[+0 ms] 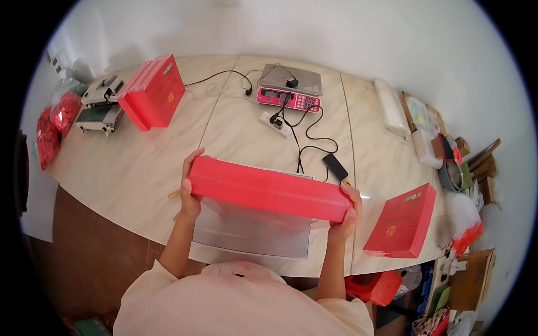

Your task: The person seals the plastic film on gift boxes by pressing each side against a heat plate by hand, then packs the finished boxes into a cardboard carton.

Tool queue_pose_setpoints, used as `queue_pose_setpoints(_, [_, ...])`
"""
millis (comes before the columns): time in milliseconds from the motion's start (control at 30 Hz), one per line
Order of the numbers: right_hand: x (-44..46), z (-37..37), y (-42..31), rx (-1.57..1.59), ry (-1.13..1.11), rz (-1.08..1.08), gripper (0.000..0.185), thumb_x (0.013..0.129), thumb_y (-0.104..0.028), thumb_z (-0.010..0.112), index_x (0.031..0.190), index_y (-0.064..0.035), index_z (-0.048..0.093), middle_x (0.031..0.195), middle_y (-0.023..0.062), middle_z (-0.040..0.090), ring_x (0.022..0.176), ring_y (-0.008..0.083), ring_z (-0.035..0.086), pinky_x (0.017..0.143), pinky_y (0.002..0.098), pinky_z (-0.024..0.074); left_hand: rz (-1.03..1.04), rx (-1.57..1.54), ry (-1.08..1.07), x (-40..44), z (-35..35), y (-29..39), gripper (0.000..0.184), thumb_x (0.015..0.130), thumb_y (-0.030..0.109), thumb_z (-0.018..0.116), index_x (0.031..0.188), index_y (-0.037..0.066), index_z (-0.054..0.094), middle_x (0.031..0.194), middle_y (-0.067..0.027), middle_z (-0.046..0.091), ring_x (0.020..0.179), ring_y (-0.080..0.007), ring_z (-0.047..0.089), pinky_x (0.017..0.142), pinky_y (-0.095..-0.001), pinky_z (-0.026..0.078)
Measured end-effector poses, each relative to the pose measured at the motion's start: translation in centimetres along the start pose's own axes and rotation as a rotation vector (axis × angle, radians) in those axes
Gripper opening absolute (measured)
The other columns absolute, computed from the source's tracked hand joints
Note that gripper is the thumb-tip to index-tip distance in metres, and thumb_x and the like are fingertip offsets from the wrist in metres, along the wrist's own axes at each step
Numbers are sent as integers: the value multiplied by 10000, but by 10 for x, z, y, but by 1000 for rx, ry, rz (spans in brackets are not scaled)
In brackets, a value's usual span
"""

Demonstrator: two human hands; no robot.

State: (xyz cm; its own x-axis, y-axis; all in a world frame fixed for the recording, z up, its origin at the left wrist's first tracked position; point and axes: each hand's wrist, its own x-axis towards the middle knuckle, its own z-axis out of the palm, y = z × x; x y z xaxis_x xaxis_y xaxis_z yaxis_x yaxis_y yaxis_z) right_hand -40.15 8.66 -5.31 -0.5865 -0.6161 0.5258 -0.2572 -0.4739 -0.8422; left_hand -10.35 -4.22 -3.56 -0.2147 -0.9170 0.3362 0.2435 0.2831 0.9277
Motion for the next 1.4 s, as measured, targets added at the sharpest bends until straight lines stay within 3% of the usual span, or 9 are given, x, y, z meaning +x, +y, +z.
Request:
queue_pose_setpoints(133, [-3, 12, -1, -31, 66, 13, 676, 845, -567, 442, 1114, 43, 550, 1085, 136, 540, 1002, 235, 552, 876, 339, 453, -90, -330, 28, -3, -33, -27, 818, 891, 690, 265, 1365, 31, 371, 1299, -117, 480, 1197, -190, 450, 1010, -347, 343])
queue_pose_setpoints(233, [-9, 32, -3, -28, 48, 15, 664, 836, -550, 448, 1115, 44, 548, 1097, 137, 537, 1016, 237, 547, 884, 345, 446, -334, -137, 186, -8, -97, -80, 695, 942, 595, 279, 1346, 44, 406, 1301, -112, 486, 1188, -199, 467, 1011, -360, 348])
queue_pose_setpoints(300, [-12, 52, -1, -6, 28, 11, 652, 838, -538, 442, 1109, 45, 548, 1083, 138, 543, 1002, 233, 551, 873, 338, 444, -499, 153, 223, -26, -136, -104, 646, 931, 575, 351, 1296, 53, 457, 1224, -98, 528, 1132, -198, 502, 987, -369, 365])
queue_pose_setpoints(500, [-22, 143, -6, -77, -69, -80, 619, 861, -510, 383, 1044, 49, 578, 1033, 131, 553, 969, 212, 528, 867, 314, 399, -947, -134, 288, -87, -221, -172, 444, 893, 567, 468, 1066, 172, 572, 927, 40, 568, 875, -105, 533, 786, -289, 386])
queue_pose_setpoints(867, [-24, 180, -2, 5, -305, -71, 586, 904, -470, 363, 1131, 49, 512, 1129, 141, 507, 1049, 216, 483, 928, 328, 357, -596, -312, 494, -110, -272, -166, 357, 980, 434, 398, 1114, 149, 566, 918, 70, 575, 763, -43, 504, 730, -230, 435])
queue_pose_setpoints(1000, [-10, 113, 9, -76, -453, -105, 784, 797, -626, 580, 1224, 21, 461, 1234, 153, 449, 1176, 254, 430, 1012, 389, 331, -412, -74, 572, -60, -241, -73, 359, 947, 358, 466, 1059, 52, 617, 1013, -12, 634, 936, -107, 580, 889, -282, 436])
queue_pose_setpoints(1033, [-6, 89, 13, -173, -518, -130, 835, 661, -498, 791, 1238, 9, 464, 1206, 148, 482, 1131, 270, 472, 981, 381, 365, -389, -5, 551, -50, -231, -50, 368, 941, 365, 478, 1035, 40, 622, 991, -7, 629, 929, -109, 575, 898, -286, 428])
queue_pose_setpoints(1133, [-11, 43, 20, -476, -636, -16, 881, 573, -371, 879, 1246, 6, 454, 1199, 138, 499, 1125, 264, 483, 977, 369, 373, -326, 86, 507, -23, -175, -1, 379, 937, 369, 488, 1007, 22, 623, 948, -2, 619, 916, -107, 562, 915, -283, 408])
queue_pose_setpoints(1400, [-34, -31, 90, -589, -881, 273, 600, 626, -152, 847, 1149, -46, 571, 1144, 110, 571, 1084, 278, 514, 931, 405, 408, -164, 206, 353, -7, -57, 22, 348, 941, 345, 480, 1057, 34, 584, 986, -11, 602, 976, -101, 518, 947, -271, 340])
